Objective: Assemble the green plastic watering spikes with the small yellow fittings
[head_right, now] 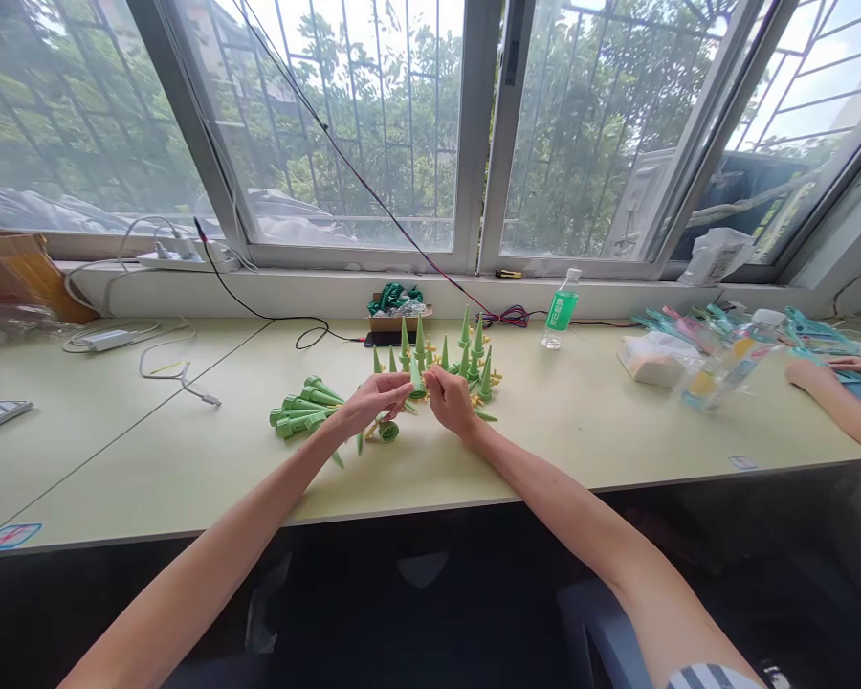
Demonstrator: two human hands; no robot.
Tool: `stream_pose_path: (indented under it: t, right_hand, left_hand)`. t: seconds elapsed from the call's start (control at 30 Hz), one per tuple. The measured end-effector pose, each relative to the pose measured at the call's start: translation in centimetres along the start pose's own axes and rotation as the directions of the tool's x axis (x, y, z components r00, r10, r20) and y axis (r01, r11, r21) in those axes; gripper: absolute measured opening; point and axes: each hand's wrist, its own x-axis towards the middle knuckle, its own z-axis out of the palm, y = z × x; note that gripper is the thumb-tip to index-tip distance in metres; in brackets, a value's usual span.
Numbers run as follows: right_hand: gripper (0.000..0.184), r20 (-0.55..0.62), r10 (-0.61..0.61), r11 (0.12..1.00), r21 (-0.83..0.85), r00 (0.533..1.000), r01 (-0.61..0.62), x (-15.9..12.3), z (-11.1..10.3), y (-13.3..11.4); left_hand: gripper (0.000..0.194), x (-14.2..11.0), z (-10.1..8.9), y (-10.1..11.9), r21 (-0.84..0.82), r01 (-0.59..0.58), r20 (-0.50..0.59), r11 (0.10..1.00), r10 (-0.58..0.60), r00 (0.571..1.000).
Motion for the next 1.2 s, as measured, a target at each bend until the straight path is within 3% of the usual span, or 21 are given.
stream_pose_path:
  t: [0.3,0.57,0.7,0.97,1.2]
  right_hand:
    - [0.050,0.012,0.028,0.997,-0.075,1.000,-0.027,0.1,0.0,0.0]
    - [0.053,-0.020,0.056,0.996,-0.067,0.998,-0.057,0.2,0.2,0.1]
    - [0.052,-0.023,0.073,0.996,-0.051,0.997,-0.075,0.2,0.3,0.4]
    - [0.052,-0.059,0.115,0.993,-0.025,0.992,-0.116,0.1,0.5,0.1]
    - [0.048,0.009,0.102,0.995,-0.001,0.995,-0.102,0.0,0.5,0.0]
  left_hand:
    - [0.045,-0.1,0.4,-0.3,0.232,-0.034,-0.068,0.972,0.051,0.996]
    - [0.035,0.6,0.1,-1.8,0.493,-0.220,-0.096,0.842,0.304,0.948]
    - [0.032,0.6,0.0,-2.1,0.580,-0.232,-0.090,0.781,0.344,0.934]
    - [0.029,0.7,0.5,-1.6,0.603,-0.225,-0.071,0.766,0.332,0.940]
    - [0.026,0.9,0.7,-1.6,0.542,-0.196,-0.149,0.817,0.323,0.935]
